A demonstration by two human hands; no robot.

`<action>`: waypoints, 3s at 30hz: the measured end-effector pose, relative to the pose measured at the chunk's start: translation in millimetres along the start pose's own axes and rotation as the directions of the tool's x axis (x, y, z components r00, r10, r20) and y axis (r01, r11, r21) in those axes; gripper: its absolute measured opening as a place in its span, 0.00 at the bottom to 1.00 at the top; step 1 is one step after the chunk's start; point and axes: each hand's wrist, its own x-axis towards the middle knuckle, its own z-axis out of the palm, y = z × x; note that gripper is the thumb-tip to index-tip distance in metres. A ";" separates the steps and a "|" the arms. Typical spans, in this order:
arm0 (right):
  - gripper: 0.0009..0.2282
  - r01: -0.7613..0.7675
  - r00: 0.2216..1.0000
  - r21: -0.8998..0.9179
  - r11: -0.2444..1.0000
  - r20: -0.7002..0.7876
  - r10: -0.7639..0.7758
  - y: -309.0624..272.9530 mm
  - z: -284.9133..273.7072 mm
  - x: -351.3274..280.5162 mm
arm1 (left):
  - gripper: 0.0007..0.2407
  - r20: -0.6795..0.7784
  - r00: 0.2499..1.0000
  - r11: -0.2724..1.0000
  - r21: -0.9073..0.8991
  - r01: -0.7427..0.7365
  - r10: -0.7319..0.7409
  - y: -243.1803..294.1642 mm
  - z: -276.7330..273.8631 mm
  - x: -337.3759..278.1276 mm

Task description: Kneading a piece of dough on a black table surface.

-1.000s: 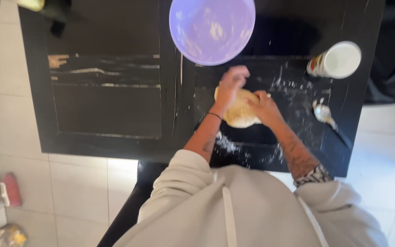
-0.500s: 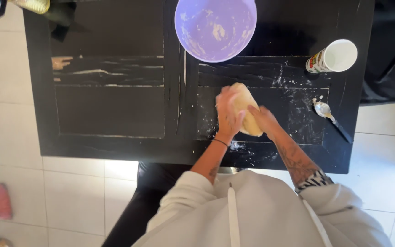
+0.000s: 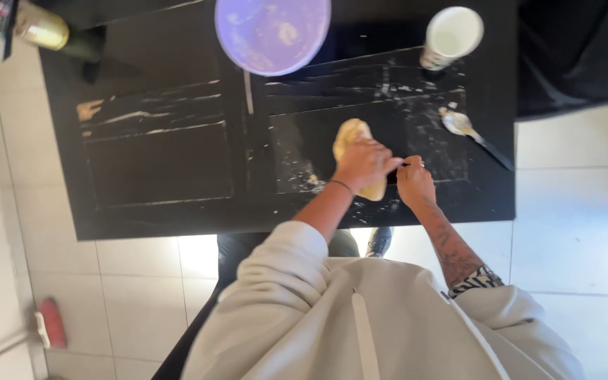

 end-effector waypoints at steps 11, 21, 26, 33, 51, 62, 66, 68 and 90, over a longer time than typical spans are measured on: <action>0.09 0.163 0.969 0.366 0.916 -0.235 -0.079 29.8 -19.3 28.0 | 0.11 -0.109 0.974 0.970 0.162 -0.181 0.200 -12.7 13.8 33.9; 0.12 0.187 0.963 0.396 0.899 -0.253 -0.089 -29.1 -55.3 64.0 | 0.15 -0.103 0.969 0.975 0.008 -0.224 0.224 -21.6 -8.2 57.2; 0.14 0.168 0.979 0.454 0.875 -0.180 -0.095 -63.1 -47.7 89.4 | 0.26 -0.407 0.912 0.761 -0.575 -0.300 0.052 -31.9 -14.4 48.3; 0.14 0.278 0.958 0.295 0.914 -0.012 -0.287 -133.5 8.9 121.6 | 0.15 -0.391 0.749 0.615 -0.788 0.027 -0.534 -111.6 29.4 26.8; 0.10 0.652 0.758 0.103 0.751 -0.117 -0.642 -138.1 -33.1 22.8 | 0.12 -0.384 0.680 0.409 -0.903 -0.133 -0.625 -9.0 37.9 -59.2; 0.17 0.638 0.740 -0.514 0.573 0.204 -0.642 -69.9 22.0 -12.3 | 0.09 -0.742 0.636 0.934 -0.346 -0.093 -0.211 73.1 -14.0 -89.9; 0.23 0.657 0.696 -0.650 0.381 0.329 -0.639 -61.9 40.7 20.0 | 0.12 -0.735 0.658 0.968 -0.249 -0.038 -0.164 49.6 3.1 -66.6; 0.27 0.664 0.674 -0.695 0.274 0.400 -0.621 -61.4 44.7 39.8 | 0.12 -0.718 0.670 0.965 -0.262 -0.011 -0.187 30.5 10.8 -47.3; 0.27 0.601 0.647 -0.751 0.273 0.256 -0.718 -165.9 34.2 122.3 | 0.20 -0.373 0.647 0.414 -0.905 -0.095 -0.666 -116.0 23.4 55.8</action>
